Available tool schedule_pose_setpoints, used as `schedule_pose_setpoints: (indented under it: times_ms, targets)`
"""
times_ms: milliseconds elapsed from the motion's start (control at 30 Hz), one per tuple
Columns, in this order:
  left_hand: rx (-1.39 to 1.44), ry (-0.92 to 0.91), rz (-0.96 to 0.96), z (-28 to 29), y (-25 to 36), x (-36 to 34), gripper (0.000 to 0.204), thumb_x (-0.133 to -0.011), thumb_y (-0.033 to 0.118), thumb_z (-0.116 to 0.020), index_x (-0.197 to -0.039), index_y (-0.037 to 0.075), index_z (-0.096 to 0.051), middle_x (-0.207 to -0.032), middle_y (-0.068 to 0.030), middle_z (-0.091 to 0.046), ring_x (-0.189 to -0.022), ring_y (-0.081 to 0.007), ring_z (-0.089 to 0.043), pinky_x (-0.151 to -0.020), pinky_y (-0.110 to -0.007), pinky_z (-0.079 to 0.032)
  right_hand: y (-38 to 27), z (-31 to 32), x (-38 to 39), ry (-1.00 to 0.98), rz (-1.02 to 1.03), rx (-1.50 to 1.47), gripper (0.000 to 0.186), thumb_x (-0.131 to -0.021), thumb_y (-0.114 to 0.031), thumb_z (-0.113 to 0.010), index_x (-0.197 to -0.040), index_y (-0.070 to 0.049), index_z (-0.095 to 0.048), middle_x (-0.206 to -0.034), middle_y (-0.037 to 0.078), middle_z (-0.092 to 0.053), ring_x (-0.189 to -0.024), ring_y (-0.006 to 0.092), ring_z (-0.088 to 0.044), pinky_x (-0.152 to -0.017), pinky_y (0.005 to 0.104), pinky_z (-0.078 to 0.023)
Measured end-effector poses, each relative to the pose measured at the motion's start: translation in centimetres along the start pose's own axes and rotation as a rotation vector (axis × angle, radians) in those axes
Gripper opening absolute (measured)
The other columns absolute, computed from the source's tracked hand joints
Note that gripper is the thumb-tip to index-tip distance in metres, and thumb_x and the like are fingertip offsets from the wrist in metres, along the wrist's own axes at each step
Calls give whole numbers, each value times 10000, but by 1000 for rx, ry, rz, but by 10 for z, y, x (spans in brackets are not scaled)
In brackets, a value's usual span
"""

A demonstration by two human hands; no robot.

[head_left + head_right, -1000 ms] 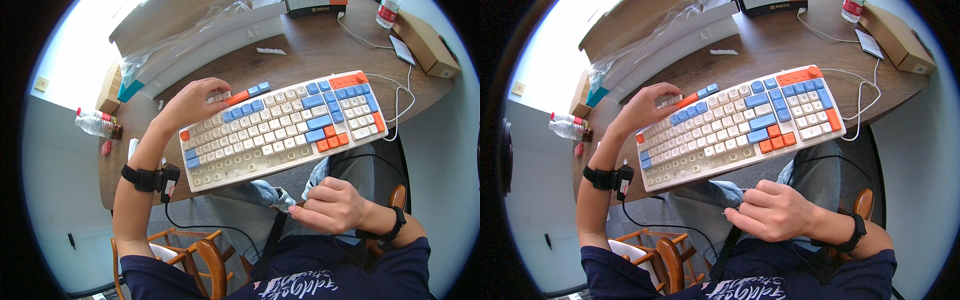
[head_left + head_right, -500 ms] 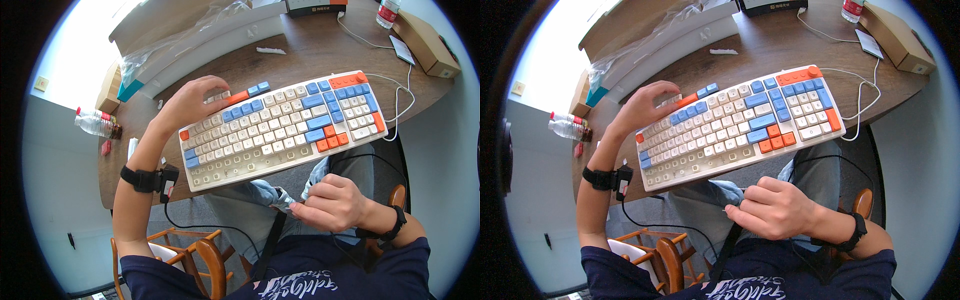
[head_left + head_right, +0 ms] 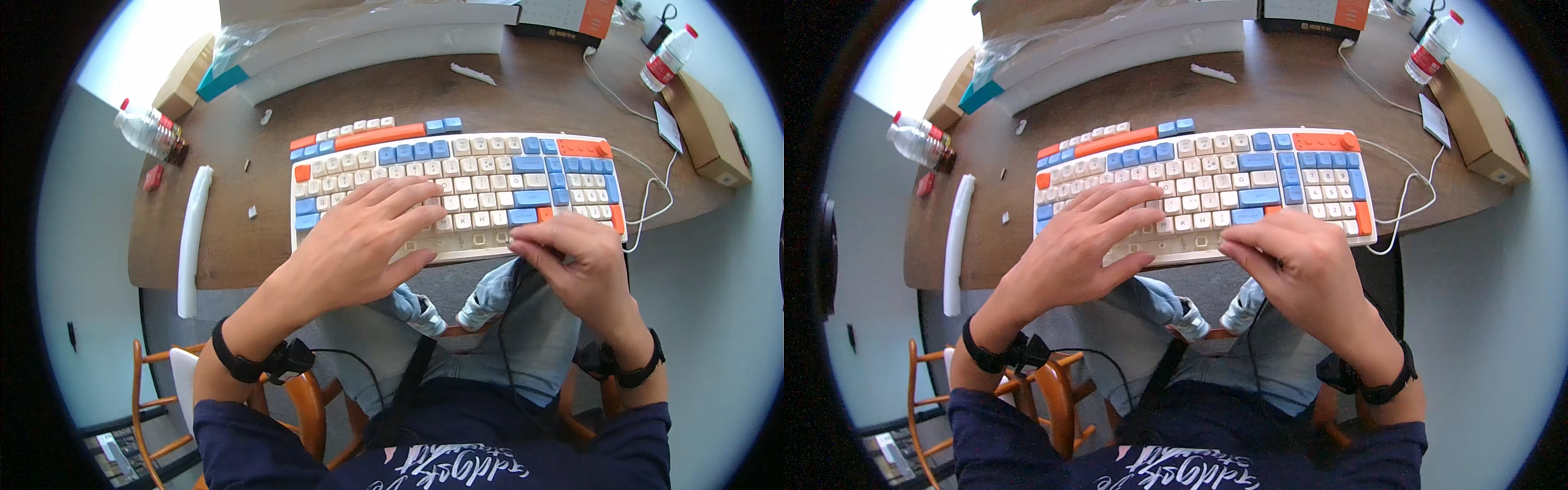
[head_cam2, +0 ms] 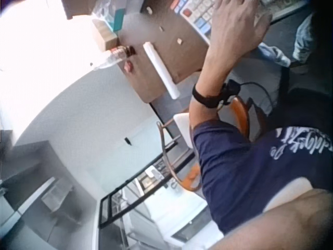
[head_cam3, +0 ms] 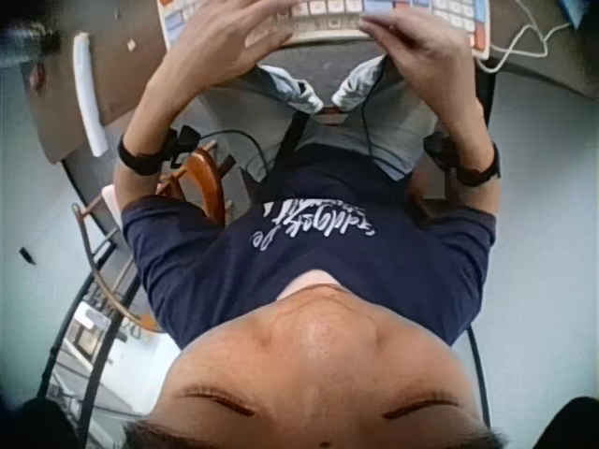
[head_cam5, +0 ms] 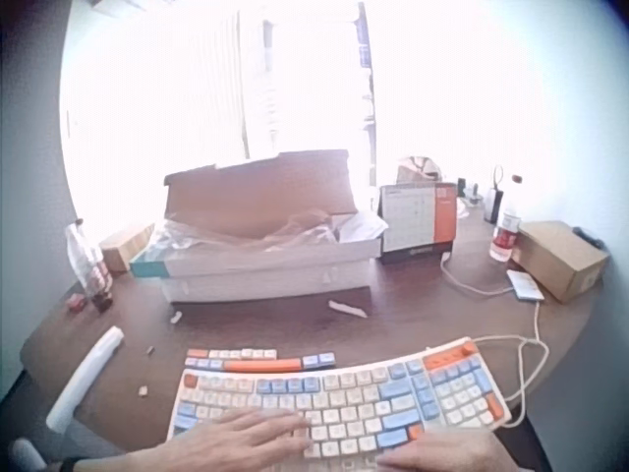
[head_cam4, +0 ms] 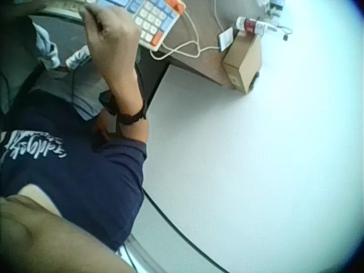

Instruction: Using tweezers to remove or adjust keycaps and switches on a mechanical keyboard.

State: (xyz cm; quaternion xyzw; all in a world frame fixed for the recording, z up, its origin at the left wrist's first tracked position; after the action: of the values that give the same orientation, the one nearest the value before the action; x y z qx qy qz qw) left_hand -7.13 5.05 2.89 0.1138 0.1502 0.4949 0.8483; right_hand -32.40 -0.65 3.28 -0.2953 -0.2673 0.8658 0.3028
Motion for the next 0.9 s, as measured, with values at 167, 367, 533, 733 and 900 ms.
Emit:
schedule_pose_setpoints:
  times_ms: [167,367,533,733,900]
  targets:
    - [-26,109,36,-18,8,10,467,-898,232,-722,-1322,80,-597,-1489,-158,-516,-1427,-329,-439,-1194,-485,-329,1,-11,-24,-43,71,-16,148,-902,-128,-734,-971,1,-750,-806,145,-707,-713,279,-693,-632,363,-532]
    - [30,205,42,-22,8,11,427,-885,205,-729,-1268,49,-622,-1444,-164,-551,-1382,-344,-478,-1165,-471,-365,-1,-22,-41,-215,-120,-78,153,-902,-131,-728,-966,8,-734,-818,166,-721,-692,252,-699,-669,351,-540]
    - [74,238,17,-22,5,8,362,-887,201,-731,-1191,20,-657,-1371,-173,-601,-1303,-357,-543,-1111,-452,-422,2,-29,-40,-133,-40,-14,154,-892,-118,-736,-979,9,-739,-864,174,-729,-719,255,-707,-678,344,-546]
    - [106,-82,-35,38,-29,-2,328,-938,208,-705,-1213,31,-680,-1234,-156,-688,-1158,-277,-652,-1018,-410,-513,-8,-25,-32,-23,-37,-104,132,-923,-75,-723,-1007,25,-739,-867,113,-752,-747,133,-701,-669,262,-541]
    - [-41,37,9,124,-39,-17,288,-1007,292,-642,-1032,22,-738,-921,-97,-733,-813,-199,-682,-783,-333,-555,-13,-19,-23,83,-34,-186,103,-873,-56,-793,-928,9,-736,-800,37,-725,-703,67,-670,-624,195,-507]
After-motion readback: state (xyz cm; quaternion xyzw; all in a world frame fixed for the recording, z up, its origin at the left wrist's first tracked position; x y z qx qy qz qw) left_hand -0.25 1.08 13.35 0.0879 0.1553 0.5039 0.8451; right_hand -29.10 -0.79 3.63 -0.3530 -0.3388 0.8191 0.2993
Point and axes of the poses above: each hand's wrist, its own x-axis away from the middle knuckle, its own z-axis out of the back of the hand, y = z × x, the point moved 2 cm from there along -x, towards the middle knuckle
